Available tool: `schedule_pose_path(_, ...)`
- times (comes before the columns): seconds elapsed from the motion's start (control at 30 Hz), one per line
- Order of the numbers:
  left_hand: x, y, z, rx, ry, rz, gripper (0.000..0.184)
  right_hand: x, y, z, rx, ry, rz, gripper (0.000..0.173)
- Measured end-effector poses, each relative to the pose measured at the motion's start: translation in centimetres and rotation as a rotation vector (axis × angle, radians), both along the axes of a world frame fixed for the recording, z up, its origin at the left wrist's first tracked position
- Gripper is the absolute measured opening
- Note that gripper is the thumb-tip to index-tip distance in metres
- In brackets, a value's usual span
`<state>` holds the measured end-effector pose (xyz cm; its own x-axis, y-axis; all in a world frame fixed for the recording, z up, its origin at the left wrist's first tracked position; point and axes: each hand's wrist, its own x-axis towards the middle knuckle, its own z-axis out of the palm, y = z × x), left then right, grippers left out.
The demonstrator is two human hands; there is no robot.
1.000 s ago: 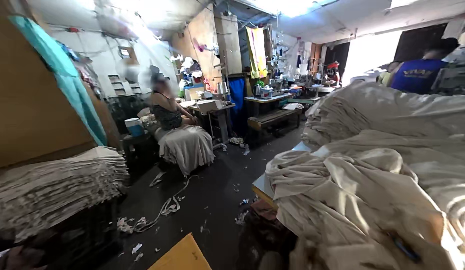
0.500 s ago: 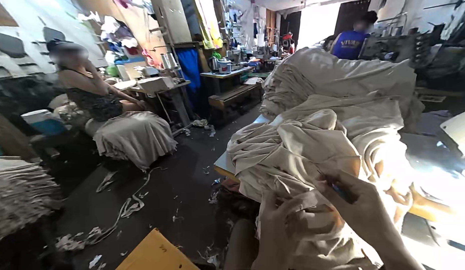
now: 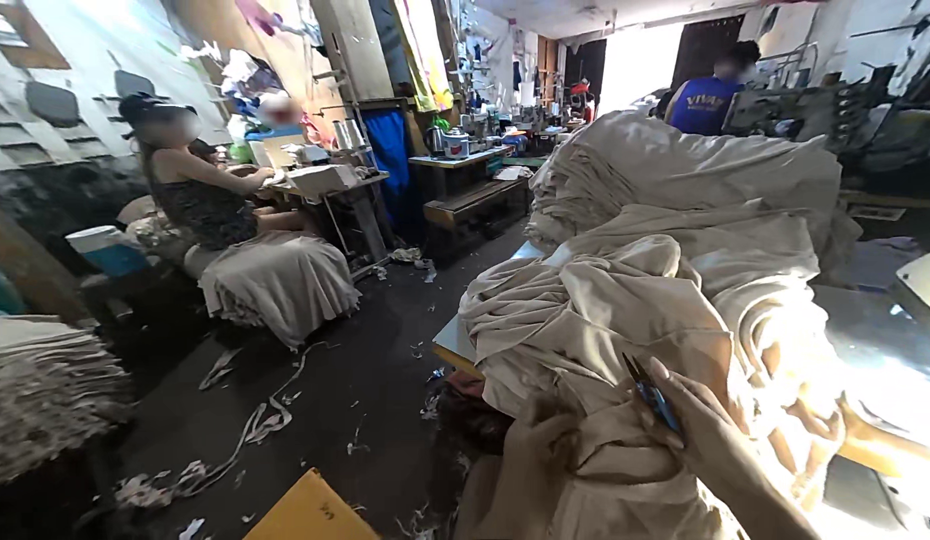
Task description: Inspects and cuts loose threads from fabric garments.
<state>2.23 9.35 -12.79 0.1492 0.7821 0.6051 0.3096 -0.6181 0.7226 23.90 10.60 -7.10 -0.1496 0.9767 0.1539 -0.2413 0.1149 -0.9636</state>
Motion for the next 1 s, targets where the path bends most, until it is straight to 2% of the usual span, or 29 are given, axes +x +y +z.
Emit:
schedule_pose_path(0.1, 0.4, 1.1, -1.0, 0.104, 0.051, 0.087, 0.010, 0.1, -0.3, 0.1, 0.061, -0.067, 0.041, 0.040)
schedule_pose_path(0.17, 0.3, 1.0, -0.6, 0.089, 0.052, 0.115, 0.012, 0.4, -0.6, -0.1, 0.148, -0.185, 0.058, 0.032)
schedule_pose_path(0.23, -0.3, 0.8, -0.2, 0.061, 0.058, 0.120, 0.014, 0.7, -0.9, -0.3, 0.278, -0.423, 0.033, 0.026)
schedule_pose_path(0.33, -0.9, 0.3, -0.1, 0.035, 0.049, 0.081, 0.013, 0.8, -1.3, -0.7, 0.405, -0.767, -0.011, 0.037)
schedule_pose_path(0.4, -0.8, 0.0, 0.2, 0.014, 0.062, 0.046, 0.016, 0.7, -1.4, -0.7, 0.410, -0.811, -0.011, 0.039)
schedule_pose_path(0.5, 0.1, 0.5, -0.2, 0.021, 0.101, 0.057, 0.014, 0.9, -1.1, -0.4, 0.380, -0.715, 0.020, 0.035)
schedule_pose_path(0.67, 0.8, 0.8, -0.7, 0.056, -0.030, 0.129, 0.014, 1.0, -1.1, -0.5, 0.365, -0.686, 0.024, 0.035)
schedule_pose_path(0.83, 0.0, 0.2, -0.6, 0.012, -0.098, 0.124, 0.014, 0.0, -1.7, -0.5, 0.392, -1.026, -0.092, 0.043)
schedule_pose_path(1.0, -0.1, -0.4, -0.6, 0.014, -0.115, 0.138, 0.015, -2.7, -2.4, -1.0, 0.627, -1.274, -0.274, 0.041)
